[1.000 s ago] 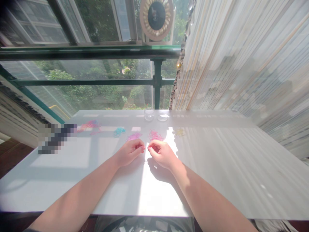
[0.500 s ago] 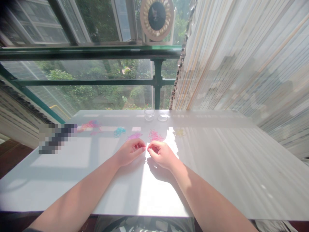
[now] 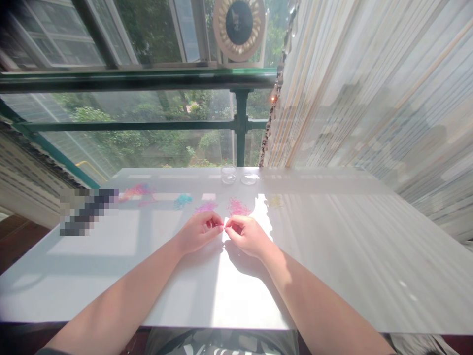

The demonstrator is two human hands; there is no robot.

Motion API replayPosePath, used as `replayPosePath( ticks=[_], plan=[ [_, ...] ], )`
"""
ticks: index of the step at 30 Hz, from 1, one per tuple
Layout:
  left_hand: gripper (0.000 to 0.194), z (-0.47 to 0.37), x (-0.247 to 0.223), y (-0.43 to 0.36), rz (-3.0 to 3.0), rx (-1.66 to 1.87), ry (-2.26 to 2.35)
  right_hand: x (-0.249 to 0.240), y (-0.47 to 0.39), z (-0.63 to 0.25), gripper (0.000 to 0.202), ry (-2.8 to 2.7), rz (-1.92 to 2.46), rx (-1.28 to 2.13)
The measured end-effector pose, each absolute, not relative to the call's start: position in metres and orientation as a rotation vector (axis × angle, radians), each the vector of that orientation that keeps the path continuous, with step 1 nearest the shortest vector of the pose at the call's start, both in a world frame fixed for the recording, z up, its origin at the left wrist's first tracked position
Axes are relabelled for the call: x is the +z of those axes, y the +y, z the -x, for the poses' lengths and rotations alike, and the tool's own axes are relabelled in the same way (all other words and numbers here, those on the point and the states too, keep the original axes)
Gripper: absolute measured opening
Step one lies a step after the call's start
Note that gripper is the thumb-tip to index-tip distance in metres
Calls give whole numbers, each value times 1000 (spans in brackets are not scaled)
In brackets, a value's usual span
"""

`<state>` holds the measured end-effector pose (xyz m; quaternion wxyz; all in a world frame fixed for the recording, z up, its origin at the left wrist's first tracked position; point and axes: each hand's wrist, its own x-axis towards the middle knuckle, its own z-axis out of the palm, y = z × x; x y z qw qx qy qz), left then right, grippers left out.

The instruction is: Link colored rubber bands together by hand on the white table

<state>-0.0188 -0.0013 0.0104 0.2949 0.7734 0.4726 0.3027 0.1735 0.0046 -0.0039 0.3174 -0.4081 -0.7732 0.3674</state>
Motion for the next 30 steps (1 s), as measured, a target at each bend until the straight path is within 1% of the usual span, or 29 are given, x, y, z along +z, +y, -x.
replayPosePath(
  ticks=[11,30],
  plan=[
    [13,19,10,0,-2062,794,1262,-1,3,-174,8,-2032,1089,1014],
    [10,19,8,-2,-2074,807,1218,-4,3,-174,8,-2021,1078,1025]
  ],
)
